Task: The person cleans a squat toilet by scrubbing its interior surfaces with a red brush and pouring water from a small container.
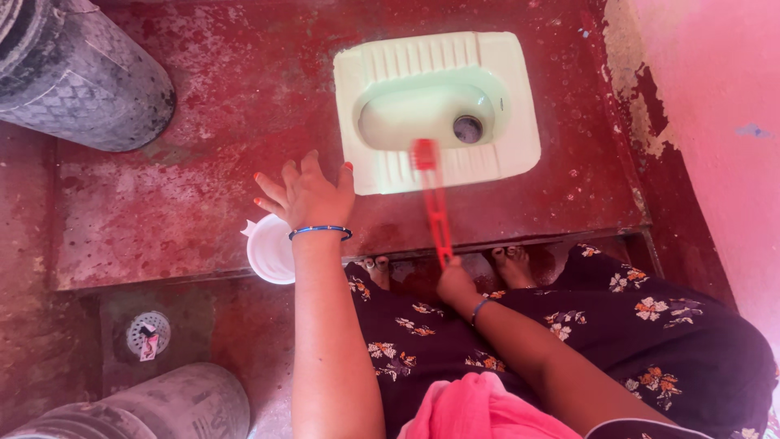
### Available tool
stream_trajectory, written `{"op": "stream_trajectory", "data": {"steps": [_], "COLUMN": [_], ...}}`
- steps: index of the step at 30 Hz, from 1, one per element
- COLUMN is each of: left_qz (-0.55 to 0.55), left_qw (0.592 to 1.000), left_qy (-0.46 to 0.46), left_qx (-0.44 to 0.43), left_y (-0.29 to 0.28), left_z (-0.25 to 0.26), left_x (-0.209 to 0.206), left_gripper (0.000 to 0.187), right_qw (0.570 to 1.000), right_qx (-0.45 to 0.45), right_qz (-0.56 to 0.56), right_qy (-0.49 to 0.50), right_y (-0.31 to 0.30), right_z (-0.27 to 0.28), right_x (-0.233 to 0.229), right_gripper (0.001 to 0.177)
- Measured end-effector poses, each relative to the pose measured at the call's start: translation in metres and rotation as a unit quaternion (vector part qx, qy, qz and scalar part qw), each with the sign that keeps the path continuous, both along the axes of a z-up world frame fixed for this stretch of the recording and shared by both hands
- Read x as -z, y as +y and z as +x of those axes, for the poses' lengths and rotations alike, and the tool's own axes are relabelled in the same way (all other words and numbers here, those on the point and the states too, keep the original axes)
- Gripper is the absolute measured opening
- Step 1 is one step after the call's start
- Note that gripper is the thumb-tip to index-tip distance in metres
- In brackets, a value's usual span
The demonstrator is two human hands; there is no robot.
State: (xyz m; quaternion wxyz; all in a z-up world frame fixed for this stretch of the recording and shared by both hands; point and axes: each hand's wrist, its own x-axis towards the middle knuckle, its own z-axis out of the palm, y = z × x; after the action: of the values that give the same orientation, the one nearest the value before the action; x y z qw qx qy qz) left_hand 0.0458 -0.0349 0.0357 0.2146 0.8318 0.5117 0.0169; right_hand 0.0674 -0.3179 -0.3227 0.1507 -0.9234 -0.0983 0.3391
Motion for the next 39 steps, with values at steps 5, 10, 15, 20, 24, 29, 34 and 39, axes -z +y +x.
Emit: {"op": "stream_trajectory", "data": {"steps": [5,10,15,20,24,29,34,39], "left_qz": [0.003,-0.007,-0.01,-0.007,-0.01,-0.002,-0.006,-0.006], "left_qw": [1.0,1.0,1.0,1.0,1.0,1.0,1.0,1.0], "left_qy": [-0.005,-0.006,0.004,-0.005,-0.005,-0.002,-0.004,-0.005], "left_qx": [-0.001,-0.008,-0.016,-0.021,-0.028,-0.016,-0.021,-0.028], "left_y": [0.001,0.003,0.005,0.01,0.009,0.005,0.006,0.002], "left_z": [-0.001,-0.002,-0.008,-0.012,-0.012,-0.009,-0.013,-0.01], "left_x": [-0.001,-0.002,-0.002,-0.002,-0.004,-0.005,-0.007,-0.004], "left_gripper": [0.07,0.07,0.071,0.072,0.071,0.071,0.071,0.07], "right_qw": [0.982,0.986,0.988,0.976,0.999,0.992,0.977,0.978], "right_qx": [-0.184,-0.133,0.047,0.201,0.023,-0.106,-0.189,-0.186], "right_qz": [-0.042,-0.085,-0.15,0.061,-0.027,-0.053,-0.097,-0.082], "right_qy": [-0.02,-0.048,0.003,-0.05,-0.026,0.031,0.032,0.038], "right_y": [0.007,-0.071,-0.12,-0.101,-0.052,-0.023,-0.024,-0.013], "right_z": [0.023,0.067,0.092,0.077,0.036,0.01,0.0,0.0], "right_x": [-0.009,-0.017,-0.031,-0.022,-0.004,-0.002,-0.004,0.003], "right_gripper": [0.023,0.027,0.06,0.086,0.061,0.024,0.023,0.024]}}
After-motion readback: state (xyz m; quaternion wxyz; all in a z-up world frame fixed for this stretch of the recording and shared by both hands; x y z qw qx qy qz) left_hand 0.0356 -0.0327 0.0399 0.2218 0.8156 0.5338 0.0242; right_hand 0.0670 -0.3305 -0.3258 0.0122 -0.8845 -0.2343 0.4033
